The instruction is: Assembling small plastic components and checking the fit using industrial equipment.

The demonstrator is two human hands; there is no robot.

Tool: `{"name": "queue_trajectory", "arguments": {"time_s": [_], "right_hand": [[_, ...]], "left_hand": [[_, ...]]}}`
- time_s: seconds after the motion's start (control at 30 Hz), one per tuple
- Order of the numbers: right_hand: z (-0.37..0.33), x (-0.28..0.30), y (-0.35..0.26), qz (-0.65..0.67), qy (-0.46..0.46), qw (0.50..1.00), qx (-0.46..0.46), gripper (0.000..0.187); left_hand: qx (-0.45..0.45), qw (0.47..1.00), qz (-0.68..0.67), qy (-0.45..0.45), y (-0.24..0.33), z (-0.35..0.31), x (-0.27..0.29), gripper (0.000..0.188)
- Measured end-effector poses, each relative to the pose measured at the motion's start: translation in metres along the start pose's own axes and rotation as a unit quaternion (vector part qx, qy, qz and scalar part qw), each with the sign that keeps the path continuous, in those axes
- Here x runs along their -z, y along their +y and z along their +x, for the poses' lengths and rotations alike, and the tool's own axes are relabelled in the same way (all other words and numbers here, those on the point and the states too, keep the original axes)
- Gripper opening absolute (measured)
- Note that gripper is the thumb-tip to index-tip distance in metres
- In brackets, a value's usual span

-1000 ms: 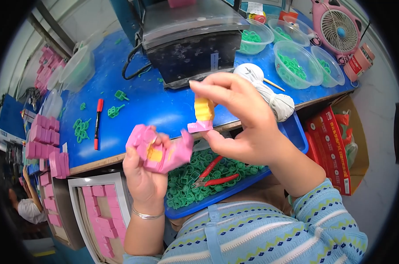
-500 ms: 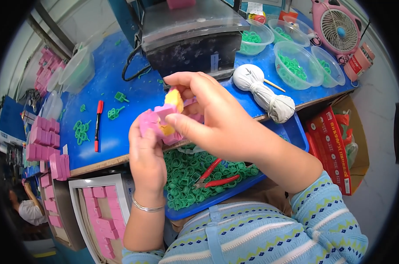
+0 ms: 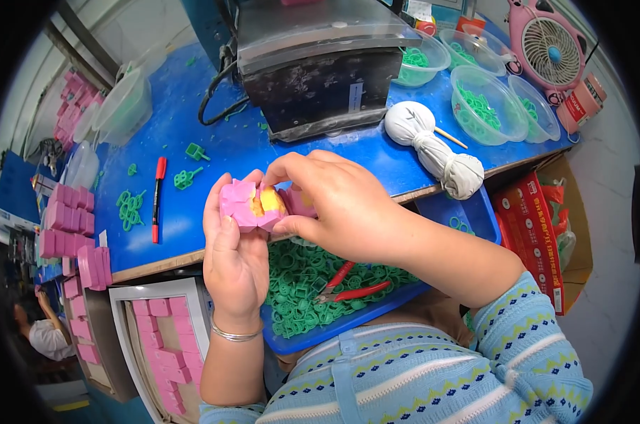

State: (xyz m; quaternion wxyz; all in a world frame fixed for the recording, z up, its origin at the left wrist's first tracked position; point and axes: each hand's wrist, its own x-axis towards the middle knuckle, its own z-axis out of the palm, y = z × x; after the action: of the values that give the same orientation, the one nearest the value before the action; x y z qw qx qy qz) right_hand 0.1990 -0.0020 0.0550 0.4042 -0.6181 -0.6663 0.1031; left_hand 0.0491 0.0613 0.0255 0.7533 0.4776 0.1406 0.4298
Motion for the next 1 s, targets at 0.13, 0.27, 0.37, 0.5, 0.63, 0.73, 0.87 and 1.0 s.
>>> {"name": "queue_trajectory", "arguments": {"time_s": [0.13, 0.27, 0.37, 0.5, 0.63, 0.73, 0.87, 1.0], "right_hand": [[0.001, -0.002, -0.004, -0.025, 0.0, 0.999, 0.024, 0.031], [0.001, -0.008, -0.002, -0.042, 0.029, 0.996, 0.079, 0.03], [-0.003, -0.013, -0.002, -0.037, 0.063, 0.994, 0.082, 0.03], [-0.005, -0.015, 0.003, -0.02, 0.065, 0.997, 0.049, 0.03], [-0.007, -0.011, 0.006, -0.08, 0.098, 0.982, 0.139, 0.033], [-0.008, -0.003, 0.002, -0.088, 0.047, 0.983, 0.152, 0.034], [-0.009, 0.001, 0.005, 0.059, 0.081, 0.989, 0.107, 0.034], [-0.009, -0.003, 0.011, 0.054, 0.092, 0.985, 0.134, 0.033]], "left_hand": [[-0.015, 0.999, 0.044, -0.012, 0.001, 0.001, 0.001, 0.05], [-0.005, 0.999, 0.051, -0.006, 0.002, 0.003, 0.005, 0.05], [0.008, 0.996, 0.085, -0.024, 0.003, 0.005, 0.008, 0.054], [-0.002, 0.98, 0.191, -0.058, 0.009, 0.006, 0.006, 0.069], [0.048, 0.974, 0.205, -0.088, 0.016, 0.011, 0.016, 0.072], [0.02, 0.957, 0.274, -0.097, 0.014, 0.014, 0.016, 0.075], [-0.041, 0.929, 0.365, -0.058, 0.008, 0.015, 0.009, 0.075], [-0.102, 0.907, 0.397, -0.099, -0.003, 0.01, 0.019, 0.07]]}}
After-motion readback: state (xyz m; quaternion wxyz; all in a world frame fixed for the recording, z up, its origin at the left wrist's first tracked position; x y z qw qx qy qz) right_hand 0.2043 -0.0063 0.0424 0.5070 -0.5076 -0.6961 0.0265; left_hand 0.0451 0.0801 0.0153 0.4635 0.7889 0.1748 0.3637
